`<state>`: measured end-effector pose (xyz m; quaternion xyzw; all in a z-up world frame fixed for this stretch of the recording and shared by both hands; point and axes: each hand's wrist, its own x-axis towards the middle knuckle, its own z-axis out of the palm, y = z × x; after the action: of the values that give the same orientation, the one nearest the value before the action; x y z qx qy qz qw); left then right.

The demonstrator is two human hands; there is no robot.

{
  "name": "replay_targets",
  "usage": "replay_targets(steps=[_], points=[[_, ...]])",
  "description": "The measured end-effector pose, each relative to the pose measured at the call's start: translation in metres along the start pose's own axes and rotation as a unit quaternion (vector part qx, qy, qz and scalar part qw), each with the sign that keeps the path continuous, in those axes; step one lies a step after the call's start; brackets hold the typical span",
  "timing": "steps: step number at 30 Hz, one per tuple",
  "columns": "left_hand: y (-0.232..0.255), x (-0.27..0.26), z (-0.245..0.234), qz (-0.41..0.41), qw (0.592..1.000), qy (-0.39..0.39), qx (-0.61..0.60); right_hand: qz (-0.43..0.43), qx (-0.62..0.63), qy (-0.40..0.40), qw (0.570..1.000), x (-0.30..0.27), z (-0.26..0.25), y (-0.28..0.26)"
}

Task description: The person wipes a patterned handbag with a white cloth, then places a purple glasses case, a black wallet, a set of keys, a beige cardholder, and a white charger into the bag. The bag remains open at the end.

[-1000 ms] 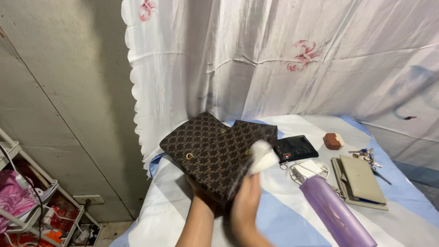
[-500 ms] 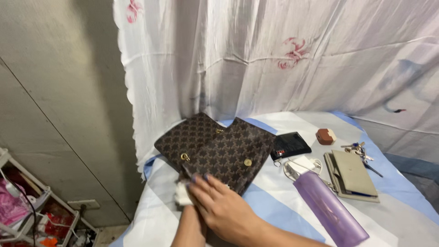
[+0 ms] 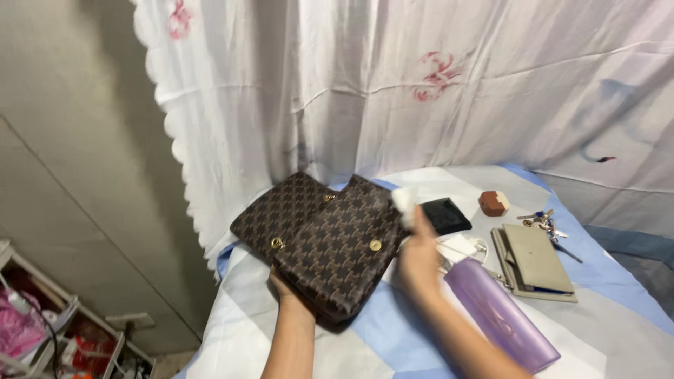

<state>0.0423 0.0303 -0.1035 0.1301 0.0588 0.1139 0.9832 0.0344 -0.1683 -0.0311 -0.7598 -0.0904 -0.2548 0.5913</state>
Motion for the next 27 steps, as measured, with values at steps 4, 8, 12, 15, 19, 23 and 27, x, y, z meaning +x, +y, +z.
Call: replay_targets(steps=[4, 8, 12, 15, 19, 23, 27], points=[[0.000, 0.007, 0.022, -0.011, 1.000, -0.011, 0.008, 0.148, 0.053, -0.003, 0.988, -0.072, 0.062, 0.027], [-0.003, 0.002, 0.026, -0.027, 1.000, -0.007, 0.008, 0.135, -0.061, -0.064, 0.987, -0.169, 0.090, 0.070], [-0.006, 0.001, 0.041, -0.050, 0.999, -0.016, 0.005, 0.029, -0.031, -0.166, 0.985, -0.161, 0.055, 0.102], [-0.004, -0.003, 0.047, -0.061, 0.998, -0.013, 0.006, 0.275, -0.079, -0.148, 0.947, -0.119, 0.008, 0.092], [0.002, -0.012, 0.035, -0.060, 0.998, 0.017, 0.022, -0.051, -0.197, -0.004, 0.979, -0.039, -0.031, 0.038], [0.018, -0.015, 0.005, -0.011, 0.995, 0.073, 0.062, -0.009, -0.468, -0.179, 0.865, 0.000, -0.032, -0.015], [0.036, -0.002, -0.024, 0.072, 0.992, -0.104, 0.025, -0.092, -0.397, -0.134, 0.903, -0.023, -0.011, -0.029]])
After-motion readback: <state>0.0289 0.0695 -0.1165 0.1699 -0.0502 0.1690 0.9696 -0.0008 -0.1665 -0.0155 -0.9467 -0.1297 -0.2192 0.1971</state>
